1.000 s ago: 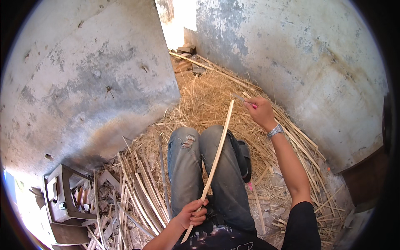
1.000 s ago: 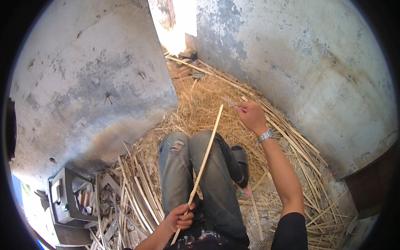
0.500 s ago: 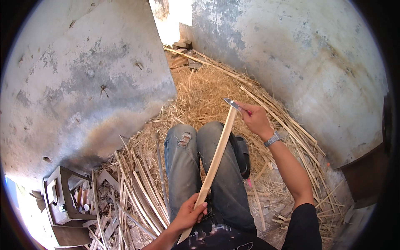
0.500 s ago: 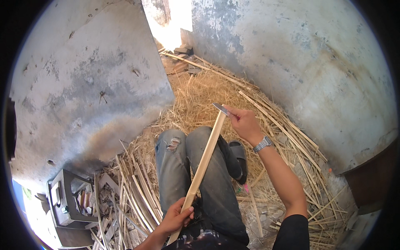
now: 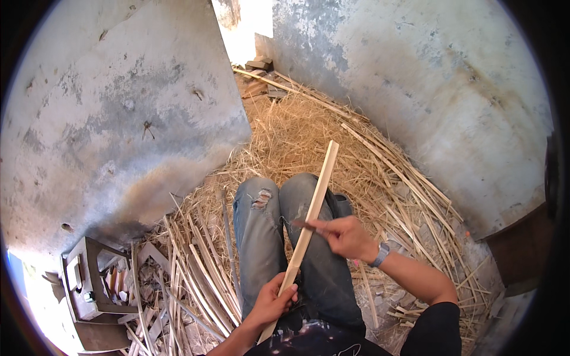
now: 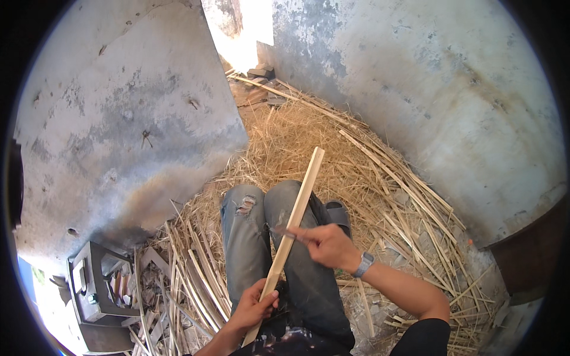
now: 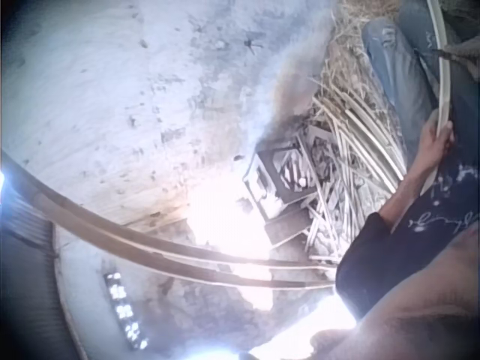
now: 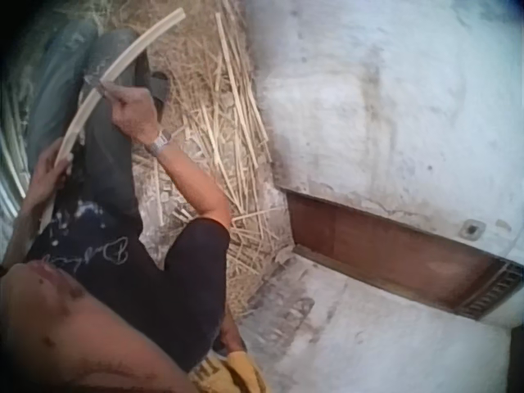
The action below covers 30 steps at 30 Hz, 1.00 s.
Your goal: The person shapes, scrapes, and trims strips of bamboo using a knife.
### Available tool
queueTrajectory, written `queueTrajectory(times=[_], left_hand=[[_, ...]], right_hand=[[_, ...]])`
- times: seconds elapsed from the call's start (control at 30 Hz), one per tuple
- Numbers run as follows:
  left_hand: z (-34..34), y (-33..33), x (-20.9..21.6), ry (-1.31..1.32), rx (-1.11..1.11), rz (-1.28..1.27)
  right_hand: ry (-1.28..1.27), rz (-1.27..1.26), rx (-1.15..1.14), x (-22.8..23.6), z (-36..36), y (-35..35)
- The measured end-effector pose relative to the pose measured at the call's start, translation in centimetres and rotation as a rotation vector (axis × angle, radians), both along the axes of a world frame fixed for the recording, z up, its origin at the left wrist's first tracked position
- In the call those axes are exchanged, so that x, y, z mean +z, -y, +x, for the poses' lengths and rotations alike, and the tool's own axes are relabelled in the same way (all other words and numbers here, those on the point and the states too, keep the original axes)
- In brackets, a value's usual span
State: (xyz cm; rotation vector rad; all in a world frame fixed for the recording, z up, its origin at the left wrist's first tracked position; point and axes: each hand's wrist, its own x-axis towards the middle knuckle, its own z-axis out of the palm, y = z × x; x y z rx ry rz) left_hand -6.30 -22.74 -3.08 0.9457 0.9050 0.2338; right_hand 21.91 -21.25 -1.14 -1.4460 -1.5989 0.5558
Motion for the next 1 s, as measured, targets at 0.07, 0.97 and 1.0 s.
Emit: queueTrajectory(times=[0.07, 0.97, 1.0], left_hand=[[0.2, 0.1, 0.0, 0.037, 0.020, -0.031], [3.3, -3.2, 1.0, 0.072, 0.038, -0.037], [3.4, -3.1, 1.1, 0.073, 0.039, -0.036]], right_hand=[[0.231, -0.040, 0.101, 1.2, -1.7, 1.7], [0.017, -0.198, 0.168, 1.0, -0.4, 0.7], [0.018, -0.197, 0.169, 1.1, 0.2, 0.2]])
